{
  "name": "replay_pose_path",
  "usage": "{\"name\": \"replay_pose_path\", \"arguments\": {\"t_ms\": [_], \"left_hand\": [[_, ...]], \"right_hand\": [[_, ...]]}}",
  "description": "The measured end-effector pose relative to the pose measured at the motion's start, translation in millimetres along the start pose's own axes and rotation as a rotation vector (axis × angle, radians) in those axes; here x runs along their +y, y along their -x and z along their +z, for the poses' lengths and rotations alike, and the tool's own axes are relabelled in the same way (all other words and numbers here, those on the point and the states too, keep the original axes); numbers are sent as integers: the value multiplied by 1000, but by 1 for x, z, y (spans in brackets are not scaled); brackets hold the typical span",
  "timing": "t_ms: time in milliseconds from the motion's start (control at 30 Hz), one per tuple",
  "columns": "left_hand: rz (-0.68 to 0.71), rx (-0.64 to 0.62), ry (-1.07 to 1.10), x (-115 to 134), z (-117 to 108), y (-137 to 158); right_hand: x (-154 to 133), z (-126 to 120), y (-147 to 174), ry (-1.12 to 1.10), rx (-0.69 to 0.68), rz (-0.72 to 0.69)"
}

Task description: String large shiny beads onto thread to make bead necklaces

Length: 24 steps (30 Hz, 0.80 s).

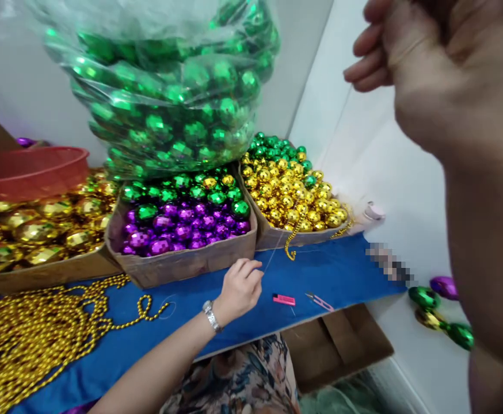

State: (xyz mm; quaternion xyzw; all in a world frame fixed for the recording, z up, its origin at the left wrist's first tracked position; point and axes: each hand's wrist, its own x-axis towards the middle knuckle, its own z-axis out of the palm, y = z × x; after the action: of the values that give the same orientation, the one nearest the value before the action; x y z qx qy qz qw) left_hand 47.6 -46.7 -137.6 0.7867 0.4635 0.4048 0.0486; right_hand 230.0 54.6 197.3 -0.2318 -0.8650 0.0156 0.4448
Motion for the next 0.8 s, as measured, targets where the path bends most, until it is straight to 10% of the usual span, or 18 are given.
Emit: {"name": "replay_pose_path", "arguments": {"t_ms": [333, 533, 800], "left_hand": [[-154, -470, -325, -38, -29, 66], [-273, -127, -413, -92, -114, -3], [-550, -443, -389, -173, -130, -55]], "right_hand": [[40, 108, 69, -604, -31, 568], [14, 172, 151, -450, -245, 525], [-33, 224, 219, -461, -339, 513]]}}
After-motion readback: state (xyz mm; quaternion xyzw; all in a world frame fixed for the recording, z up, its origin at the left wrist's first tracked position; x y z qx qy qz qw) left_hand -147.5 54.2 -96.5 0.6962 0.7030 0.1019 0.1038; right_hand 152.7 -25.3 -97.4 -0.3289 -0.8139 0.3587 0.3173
